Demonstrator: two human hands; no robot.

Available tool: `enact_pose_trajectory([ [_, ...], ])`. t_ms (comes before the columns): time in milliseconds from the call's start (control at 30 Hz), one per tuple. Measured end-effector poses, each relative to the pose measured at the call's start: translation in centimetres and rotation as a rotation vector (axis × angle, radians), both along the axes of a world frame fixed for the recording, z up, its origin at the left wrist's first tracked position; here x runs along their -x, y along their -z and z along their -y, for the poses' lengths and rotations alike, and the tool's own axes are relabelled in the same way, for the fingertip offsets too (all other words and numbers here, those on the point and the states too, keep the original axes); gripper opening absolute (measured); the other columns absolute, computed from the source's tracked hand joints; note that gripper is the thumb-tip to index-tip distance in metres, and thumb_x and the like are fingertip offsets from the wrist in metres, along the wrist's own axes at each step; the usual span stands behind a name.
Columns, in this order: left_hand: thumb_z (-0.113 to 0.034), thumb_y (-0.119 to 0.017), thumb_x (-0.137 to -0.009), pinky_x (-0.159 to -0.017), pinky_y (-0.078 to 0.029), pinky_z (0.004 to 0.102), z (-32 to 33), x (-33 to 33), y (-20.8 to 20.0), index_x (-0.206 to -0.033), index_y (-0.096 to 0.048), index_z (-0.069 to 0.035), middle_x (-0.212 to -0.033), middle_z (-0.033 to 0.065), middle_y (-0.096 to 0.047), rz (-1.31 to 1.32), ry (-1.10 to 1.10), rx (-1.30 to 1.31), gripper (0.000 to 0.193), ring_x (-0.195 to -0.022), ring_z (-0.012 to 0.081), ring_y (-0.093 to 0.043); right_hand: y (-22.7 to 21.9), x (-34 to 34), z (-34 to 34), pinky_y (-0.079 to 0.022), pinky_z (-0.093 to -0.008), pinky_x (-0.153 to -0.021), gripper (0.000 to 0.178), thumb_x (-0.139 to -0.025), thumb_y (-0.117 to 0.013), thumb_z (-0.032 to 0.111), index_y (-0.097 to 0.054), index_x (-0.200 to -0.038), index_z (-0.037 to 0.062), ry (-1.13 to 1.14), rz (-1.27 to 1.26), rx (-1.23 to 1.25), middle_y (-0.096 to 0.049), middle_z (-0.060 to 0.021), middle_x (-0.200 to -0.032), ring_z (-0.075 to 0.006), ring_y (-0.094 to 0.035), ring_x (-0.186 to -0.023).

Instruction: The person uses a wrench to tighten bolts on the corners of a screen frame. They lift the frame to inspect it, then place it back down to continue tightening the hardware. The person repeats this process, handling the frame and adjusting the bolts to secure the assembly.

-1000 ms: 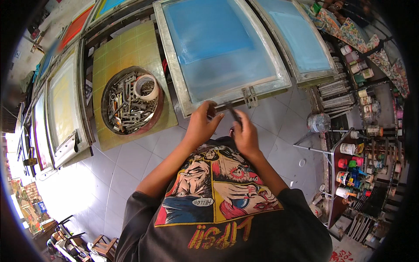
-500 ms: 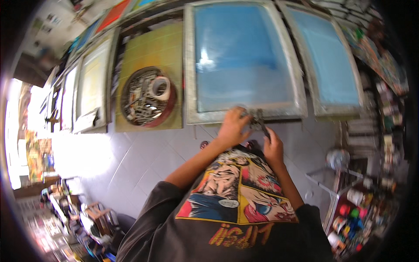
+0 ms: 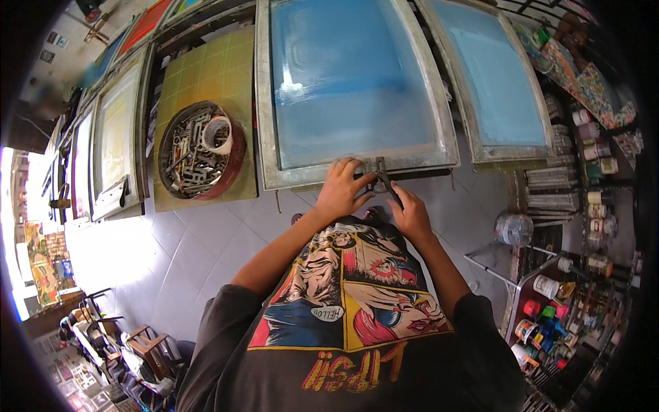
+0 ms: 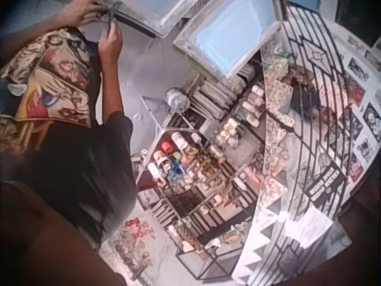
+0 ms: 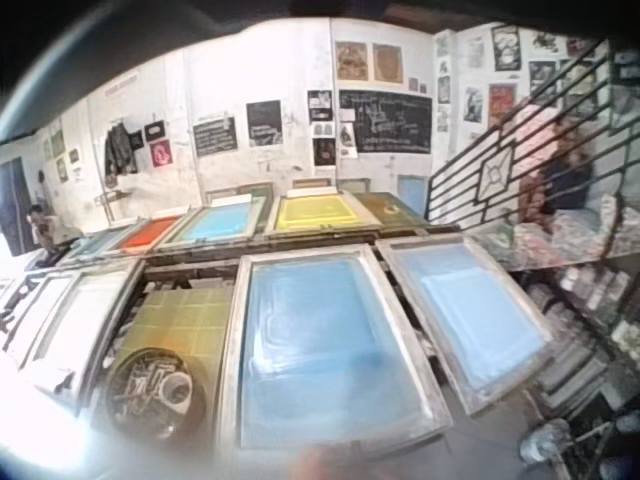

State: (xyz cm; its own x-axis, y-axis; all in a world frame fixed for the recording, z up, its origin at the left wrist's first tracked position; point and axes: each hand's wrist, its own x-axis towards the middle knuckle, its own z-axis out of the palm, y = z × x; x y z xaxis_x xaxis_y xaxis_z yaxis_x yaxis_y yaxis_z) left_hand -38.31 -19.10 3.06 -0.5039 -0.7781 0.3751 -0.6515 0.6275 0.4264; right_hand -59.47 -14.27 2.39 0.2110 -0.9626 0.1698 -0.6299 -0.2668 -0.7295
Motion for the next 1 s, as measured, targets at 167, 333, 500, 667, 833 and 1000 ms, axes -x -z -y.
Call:
enact_pose_trajectory([
  [167, -0.028, -0.07, -0.073, -0.094, -0.037, 0.0474, 0.1, -0.1, 0.1, -0.111, -0.061, -0.017, -0.116, 0.0148, -0.048, 0.005, 0.017, -0.002, 0.041, -0.114, 0.0354, -0.042, -0.5, 1.4, 1.0, -0.047, -0.0426, -0.073, 0.036, -0.084, -0.06, 0.013, -0.055, -0.119, 0.0029, -0.088, -0.062, 0.004, -0.061, -0.0189, -0.097, -0.0381, -0.058, -0.088],
  [333, -0.029, -0.07, -0.074, -0.096, -0.036, 0.0477, 0.1, -0.5, 0.2, -0.11, -0.061, -0.017, -0.115, 0.014, -0.048, -0.003, 0.014, -0.002, 0.04, -0.114, 0.0342, -0.042, -3.7, 3.5, 4.9, -0.047, -0.0402, -0.066, 0.031, -0.081, -0.063, 0.014, -0.064, -0.112, 0.0127, -0.233, -0.244, -0.051, -0.061, -0.0116, -0.088, -0.0329, -0.059, -0.076],
  [500, -0.03, -0.069, -0.075, -0.098, -0.034, 0.0479, 0.1, -0.8, 0.0, -0.11, -0.061, -0.015, -0.114, 0.014, -0.049, -0.017, 0.011, -0.035, 0.039, -0.114, 0.0331, -0.042, -4.8, 3.9, 11.9, -0.044, -0.0394, -0.075, 0.023, -0.078, -0.065, 0.011, -0.069, -0.101, 0.0141, -0.509, -0.431, -0.028, -0.06, -0.0087, -0.083, -0.0295, -0.057, -0.08],
  [667, -0.027, -0.072, -0.071, -0.099, -0.034, 0.0455, 0.1, -1.4, 0.1, -0.113, -0.056, -0.009, -0.115, 0.0136, -0.05, -0.077, -0.019, -0.082, 0.048, -0.114, 0.033, -0.043, -6.7, 1.3, 15.5, -0.035, -0.0353, -0.091, 0.021, -0.074, -0.066, 0.004, -0.071, -0.09, 0.0175, -0.742, -0.555, 0.061, -0.056, -0.0018, -0.079, -0.021, -0.051, -0.086],
  [833, -0.026, -0.074, -0.068, -0.099, -0.034, 0.0445, 0.1, -1.7, 0.4, -0.115, -0.053, -0.003, -0.117, 0.0138, -0.051, -0.098, -0.066, -0.105, 0.056, -0.114, 0.0335, -0.044, -7.6, 1.3, 14.9, -0.038, -0.0371, -0.088, 0.024, -0.078, -0.064, 0.006, -0.07, -0.097, 0.0176, -0.684, -0.499, 0.239, -0.056, -0.0031, -0.08, -0.0223, -0.053, -0.085],
  [1000, -0.025, -0.074, -0.068, -0.101, -0.033, 0.0447, 0.2, -1.9, 0.4, -0.116, -0.052, -0.002, -0.117, 0.0137, -0.051, -0.118, -0.062, -0.128, 0.058, -0.116, 0.0331, -0.044, -7.0, 0.3, 7.8, -0.045, -0.0381, -0.063, 0.034, -0.084, -0.059, 0.01, -0.061, -0.117, 0.0132, -0.088, -0.189, 0.062, -0.055, -0.0121, -0.08, -0.0321, -0.054, -0.069],
])
